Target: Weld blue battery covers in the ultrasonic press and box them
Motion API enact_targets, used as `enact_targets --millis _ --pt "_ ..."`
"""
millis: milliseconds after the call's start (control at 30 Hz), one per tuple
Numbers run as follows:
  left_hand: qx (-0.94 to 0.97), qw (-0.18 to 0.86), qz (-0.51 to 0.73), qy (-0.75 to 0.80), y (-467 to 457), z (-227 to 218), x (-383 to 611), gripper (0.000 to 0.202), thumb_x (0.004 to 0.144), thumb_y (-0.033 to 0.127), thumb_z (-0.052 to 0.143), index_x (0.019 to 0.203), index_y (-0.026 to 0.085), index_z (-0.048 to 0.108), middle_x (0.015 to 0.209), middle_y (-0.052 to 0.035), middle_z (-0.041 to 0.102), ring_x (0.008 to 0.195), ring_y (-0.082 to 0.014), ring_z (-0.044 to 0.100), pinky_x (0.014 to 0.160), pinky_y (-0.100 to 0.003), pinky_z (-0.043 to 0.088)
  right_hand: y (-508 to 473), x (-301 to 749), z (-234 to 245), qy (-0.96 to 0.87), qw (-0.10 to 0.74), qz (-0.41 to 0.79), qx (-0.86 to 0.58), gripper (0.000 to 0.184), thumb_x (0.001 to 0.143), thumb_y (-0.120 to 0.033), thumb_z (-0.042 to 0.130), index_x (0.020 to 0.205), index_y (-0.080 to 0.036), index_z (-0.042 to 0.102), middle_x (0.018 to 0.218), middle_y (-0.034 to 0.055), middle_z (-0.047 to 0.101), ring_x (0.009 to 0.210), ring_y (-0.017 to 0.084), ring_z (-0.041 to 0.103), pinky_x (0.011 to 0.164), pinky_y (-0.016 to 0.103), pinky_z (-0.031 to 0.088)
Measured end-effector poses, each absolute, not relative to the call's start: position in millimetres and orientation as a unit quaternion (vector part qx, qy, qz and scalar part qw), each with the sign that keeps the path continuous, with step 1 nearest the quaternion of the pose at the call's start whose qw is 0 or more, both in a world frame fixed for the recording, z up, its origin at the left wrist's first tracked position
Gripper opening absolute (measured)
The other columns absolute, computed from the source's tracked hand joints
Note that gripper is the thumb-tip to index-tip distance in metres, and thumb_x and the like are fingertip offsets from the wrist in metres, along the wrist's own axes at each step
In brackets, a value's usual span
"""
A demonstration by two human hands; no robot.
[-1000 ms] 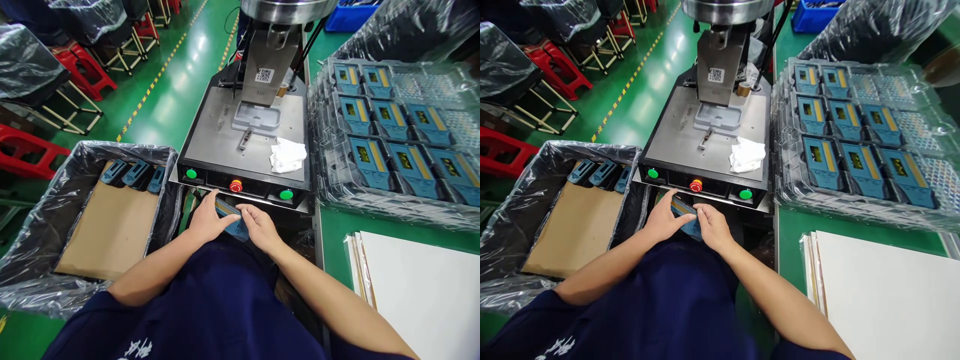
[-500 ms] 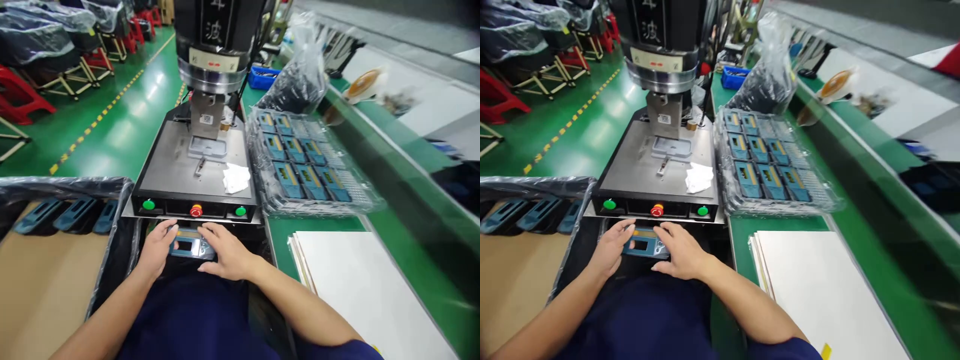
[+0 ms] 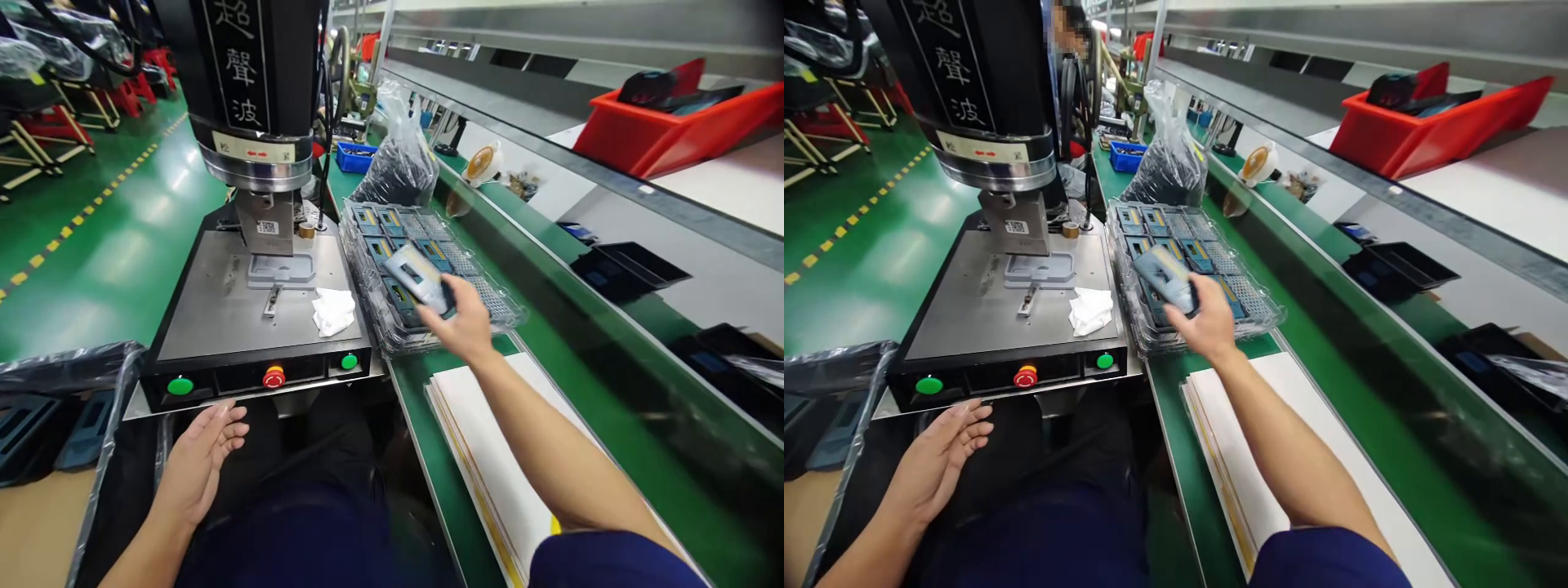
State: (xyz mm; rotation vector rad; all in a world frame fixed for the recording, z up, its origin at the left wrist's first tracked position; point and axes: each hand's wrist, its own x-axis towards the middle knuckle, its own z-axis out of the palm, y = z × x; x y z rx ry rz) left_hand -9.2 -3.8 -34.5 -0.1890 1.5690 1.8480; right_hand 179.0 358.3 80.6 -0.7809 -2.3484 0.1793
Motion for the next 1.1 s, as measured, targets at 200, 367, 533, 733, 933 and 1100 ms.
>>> enact_targets --millis 200,367,533,733,933,1100 --pt "-0.075 0.358 0.708 0.605 -2 -40 -8 0.048 0.059 0.039 0.082 0.099 0.019 0.066 0.092 -0.0027 0.069 0.072 -0.0126 0.062 0.058 -0.021 0.052 456 239 82 -0.779 0.27 -0.013 -0.565 0.067 0.072 -0.049 0.063 0.129 -0.014 0.051 0.122 0.0168 0.055 0.115 0.032 0.05 0.097 0.043 0.04" --pt "-0.08 0.355 0.707 0.606 1 -37 -9 0.044 0.058 0.036 0.081 0.096 0.018 0.067 0.091 -0.0028 0.069 0.071 -0.0124 0.062 0.057 -0.02 0.052 482 263 75 -0.75 0.211 -0.002 -0.626 0.072 0.068 -0.052 0.064 0.129 -0.015 0.052 0.118 0.0168 0.056 0.108 0.032 0.054 0.092 0.043 0.043" --pt "-0.081 0.353 0.702 0.614 -1 -36 -9 0.047 0.057 0.037 0.082 0.097 0.018 0.067 0.09 -0.0025 0.069 0.071 -0.0121 0.062 0.057 -0.019 0.053 498 266 68 -0.755 0.175 0.015 -0.632 0.075 0.068 -0.054 0.064 0.132 -0.015 0.051 0.121 0.0167 0.055 0.109 0.031 0.054 0.092 0.042 0.042" --pt "-0.095 0.348 0.699 0.617 -4 -38 -10 0.047 0.056 0.036 0.083 0.097 0.019 0.067 0.09 -0.0026 0.069 0.07 -0.0121 0.062 0.056 -0.019 0.053 507 269 65 -0.77 0.143 0.055 -0.619 0.075 0.072 -0.053 0.064 0.133 -0.012 0.05 0.125 0.0185 0.055 0.111 0.031 0.054 0.093 0.04 0.042" --pt "-0.087 0.356 0.7 0.613 -5 -41 -11 0.046 0.056 0.033 0.083 0.097 0.018 0.067 0.09 -0.0036 0.069 0.068 -0.0123 0.062 0.054 -0.019 0.053 496 281 67 -0.767 0.176 0.003 -0.616 0.06 0.081 -0.046 0.059 0.128 -0.008 0.055 0.129 0.0203 0.054 0.12 0.029 0.049 0.101 0.037 0.038" --pt "-0.07 0.376 0.691 0.613 -1 -47 -15 0.042 0.058 0.033 0.082 0.095 0.018 0.068 0.09 -0.0026 0.07 0.069 -0.0124 0.063 0.056 -0.019 0.054 469 323 77 -0.725 0.124 -0.032 -0.676 0.051 0.084 -0.045 0.053 0.126 -0.015 0.057 0.124 0.0146 0.059 0.115 0.029 0.054 0.095 0.038 0.043"
